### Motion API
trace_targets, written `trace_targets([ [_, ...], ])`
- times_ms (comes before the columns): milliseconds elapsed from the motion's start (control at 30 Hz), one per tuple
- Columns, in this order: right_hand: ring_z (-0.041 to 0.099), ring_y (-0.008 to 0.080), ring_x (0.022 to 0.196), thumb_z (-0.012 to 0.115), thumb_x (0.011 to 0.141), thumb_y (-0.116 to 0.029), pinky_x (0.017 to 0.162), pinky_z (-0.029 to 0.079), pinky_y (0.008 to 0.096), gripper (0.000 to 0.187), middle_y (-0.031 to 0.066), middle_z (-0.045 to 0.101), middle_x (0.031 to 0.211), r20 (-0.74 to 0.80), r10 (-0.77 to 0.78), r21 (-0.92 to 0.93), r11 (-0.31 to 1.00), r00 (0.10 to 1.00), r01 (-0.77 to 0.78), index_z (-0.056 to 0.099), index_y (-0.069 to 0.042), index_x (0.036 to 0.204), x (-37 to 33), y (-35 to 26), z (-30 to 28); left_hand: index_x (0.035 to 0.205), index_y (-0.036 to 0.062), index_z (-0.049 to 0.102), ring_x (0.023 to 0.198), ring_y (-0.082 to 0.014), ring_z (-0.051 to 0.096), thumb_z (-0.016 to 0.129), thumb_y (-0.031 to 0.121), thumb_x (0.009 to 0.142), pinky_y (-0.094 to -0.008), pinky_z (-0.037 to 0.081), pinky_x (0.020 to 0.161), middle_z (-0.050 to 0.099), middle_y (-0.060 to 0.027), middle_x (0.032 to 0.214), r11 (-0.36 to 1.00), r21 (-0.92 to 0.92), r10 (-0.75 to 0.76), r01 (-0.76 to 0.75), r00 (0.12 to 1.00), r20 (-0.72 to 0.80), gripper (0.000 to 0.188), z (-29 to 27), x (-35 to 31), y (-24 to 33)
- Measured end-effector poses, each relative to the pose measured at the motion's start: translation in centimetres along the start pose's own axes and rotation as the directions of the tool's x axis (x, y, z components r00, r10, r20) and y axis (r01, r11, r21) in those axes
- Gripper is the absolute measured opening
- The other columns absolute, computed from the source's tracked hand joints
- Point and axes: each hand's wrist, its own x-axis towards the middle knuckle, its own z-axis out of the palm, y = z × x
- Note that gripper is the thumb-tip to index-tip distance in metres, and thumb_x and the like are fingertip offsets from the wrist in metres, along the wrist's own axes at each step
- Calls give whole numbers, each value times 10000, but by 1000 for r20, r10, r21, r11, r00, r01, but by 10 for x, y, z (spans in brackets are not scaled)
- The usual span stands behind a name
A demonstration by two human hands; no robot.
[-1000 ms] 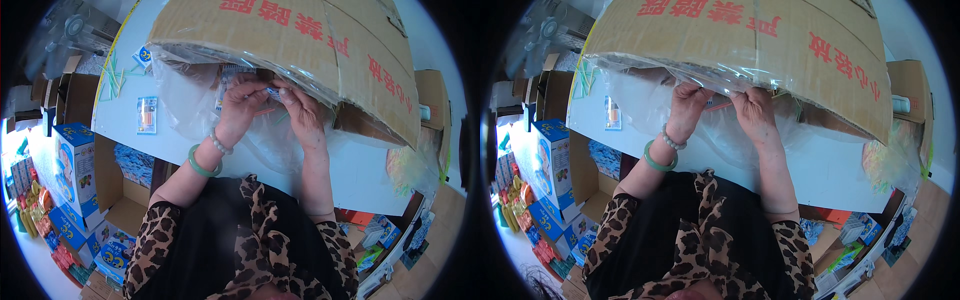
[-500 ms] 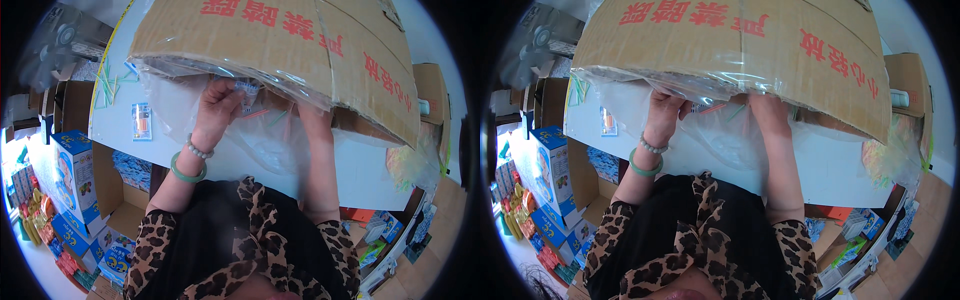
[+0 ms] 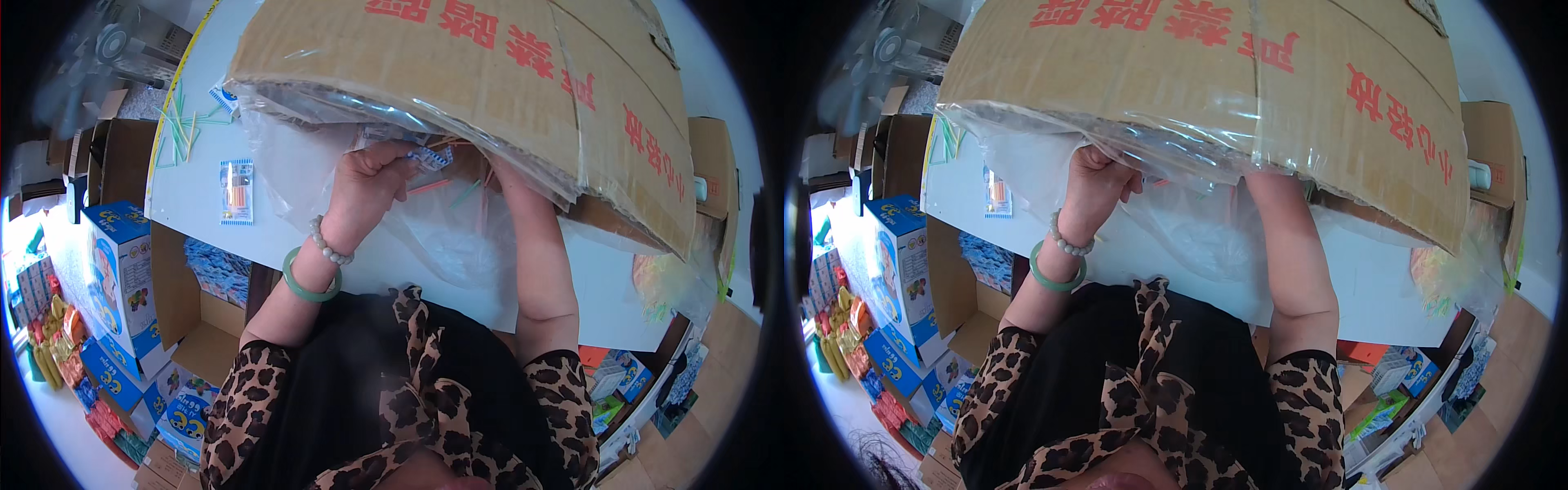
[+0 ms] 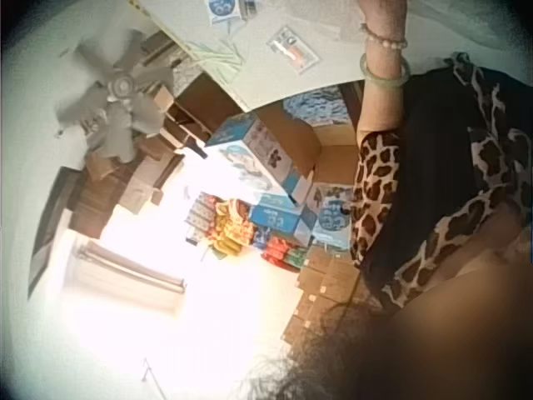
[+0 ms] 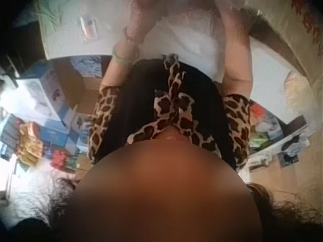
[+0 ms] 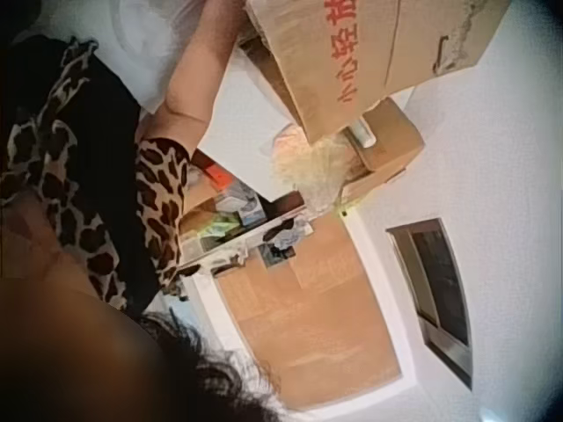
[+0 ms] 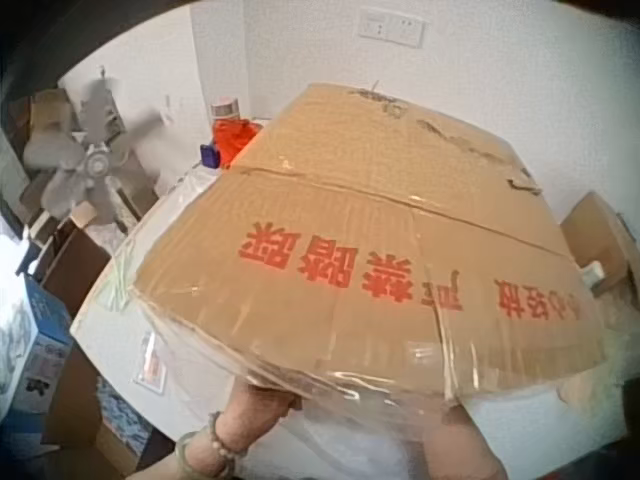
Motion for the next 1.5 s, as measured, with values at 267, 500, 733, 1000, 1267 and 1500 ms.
trace_targets([
  [267, 362, 301, 1222, 577, 782, -455, 1007, 302, 404, 620, 101, 417, 1313, -10, -1, -410, 912, 1000, -4, 412, -135, 1287, -9, 14, -8, 861, -22, 637, 588, -106, 523, 577, -21, 748, -256, 430, 536, 586, -47, 717, 894, 350, 309, -281, 951, -24, 128, -2, 2, -15],
  [500, 563, 224, 1004, 538, 810, -271, 887, 435, 350, 404, 102, 580, 1110, -58, -31, -347, 938, 998, 9, 518, -92, 1171, -54, 16, -10, 835, -3, 644, 526, -73, 493, 589, -33, 762, -216, 399, 464, 558, -39, 707, 977, 27, 211, -211, 977, -11, 96, 7, -3, -11],
  [733, 597, 178, 657, 497, 828, -58, 637, 484, 274, 160, 93, 614, 677, -227, 34, 395, 917, 973, 60, 636, 20, 804, -34, -51, -26, 829, 1, 647, 526, -63, 508, 604, -31, 759, -207, 417, 457, 555, -30, 690, 957, 93, 277, -276, 961, 9, 89, 12, -2, -7],
  [1000, 533, 141, 677, 576, 808, -49, 621, 425, 246, 109, 66, 597, 785, 177, 200, 651, 711, 964, -267, 597, 42, 865, -28, -65, -24, 816, -7, 644, 519, -74, 518, 622, -18, 753, -215, 428, 460, 560, -34, 678, 971, 113, 214, -212, 977, -3, 68, 10, -5, -5],
  [1267, 570, 163, 726, 655, 729, -20, 664, 453, 252, 155, 87, 615, 802, 237, 426, 766, 471, 873, -438, 609, 28, 869, -32, -53, -14, 798, -22, 643, 518, -80, 523, 626, -3, 758, -210, 429, 436, 565, -49, 682, 984, 38, 174, -175, 985, 12, 47, 14, -4, -11],
  [1500, 576, 158, 780, 650, 707, 21, 689, 471, 276, 125, 104, 623, 840, 175, 459, 952, 146, 871, -268, 632, 24, 830, -28, -83, -34, 817, -27, 649, 541, -59, 518, 618, 19, 776, -191, 428, 447, 571, -27, 703, 995, -85, 61, -60, 998, 15, 69, 16, -6, -4],
])
